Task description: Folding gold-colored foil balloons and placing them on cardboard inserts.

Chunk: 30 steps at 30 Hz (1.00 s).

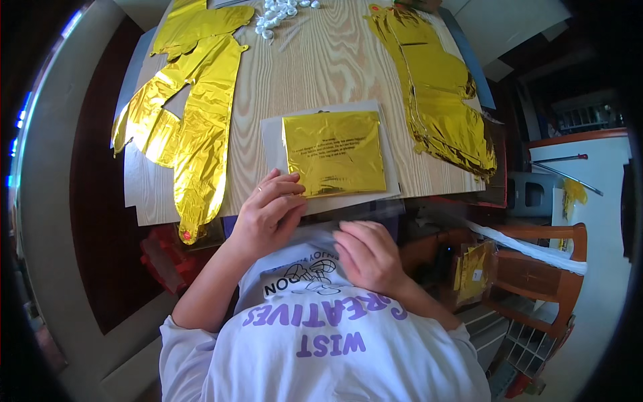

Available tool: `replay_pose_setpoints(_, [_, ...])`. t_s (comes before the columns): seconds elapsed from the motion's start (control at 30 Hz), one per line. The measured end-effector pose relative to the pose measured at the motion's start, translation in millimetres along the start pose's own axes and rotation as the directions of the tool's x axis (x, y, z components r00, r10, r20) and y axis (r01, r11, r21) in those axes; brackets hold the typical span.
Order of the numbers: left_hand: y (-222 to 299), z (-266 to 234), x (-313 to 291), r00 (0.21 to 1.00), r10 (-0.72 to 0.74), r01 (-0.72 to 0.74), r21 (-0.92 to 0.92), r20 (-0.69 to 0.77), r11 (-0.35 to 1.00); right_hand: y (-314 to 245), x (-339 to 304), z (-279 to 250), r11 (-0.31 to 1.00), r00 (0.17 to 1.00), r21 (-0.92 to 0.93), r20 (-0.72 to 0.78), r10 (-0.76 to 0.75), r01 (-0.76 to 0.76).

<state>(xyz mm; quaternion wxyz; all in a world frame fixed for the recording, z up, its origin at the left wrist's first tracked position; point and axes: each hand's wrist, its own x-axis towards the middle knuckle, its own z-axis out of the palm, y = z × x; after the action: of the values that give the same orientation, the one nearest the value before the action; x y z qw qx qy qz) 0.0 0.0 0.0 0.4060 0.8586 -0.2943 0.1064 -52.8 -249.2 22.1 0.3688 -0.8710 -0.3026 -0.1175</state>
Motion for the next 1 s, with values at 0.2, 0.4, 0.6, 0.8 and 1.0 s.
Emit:
replay_pose_setpoints(0.2, [17,7,5,0.997,-0.014,0.019,0.072,-0.075,0.997,0,17,6,0.979,0.999,-0.204,-0.049,0.003,-0.013])
replay_pose_setpoints(0.4, [10,4,3,0.999,0.043,-0.039,0.135,-0.025,0.990,3,17,12,0.975,0.999,-0.224,-0.031,-0.008,0.001])
replay_pose_setpoints(0.6, [2,2,0,0.999,0.015,-0.011,0.092,-0.044,0.996,1,14,16,0.981,0.996,-0.190,-0.074,-0.039,0.025])
replay_pose_setpoints(0.8, [12,-4,7,0.987,-0.162,0.161,-0.020,-0.022,0.987,2,16,20,0.979,0.996,-0.203,-0.075,-0.037,0.021])
replay_pose_setpoints(1.0, [2,-1,5,0.993,-0.114,0.114,0.007,-0.043,0.993,2,16,19,0.973,0.997,-0.229,-0.068,-0.034,0.018])
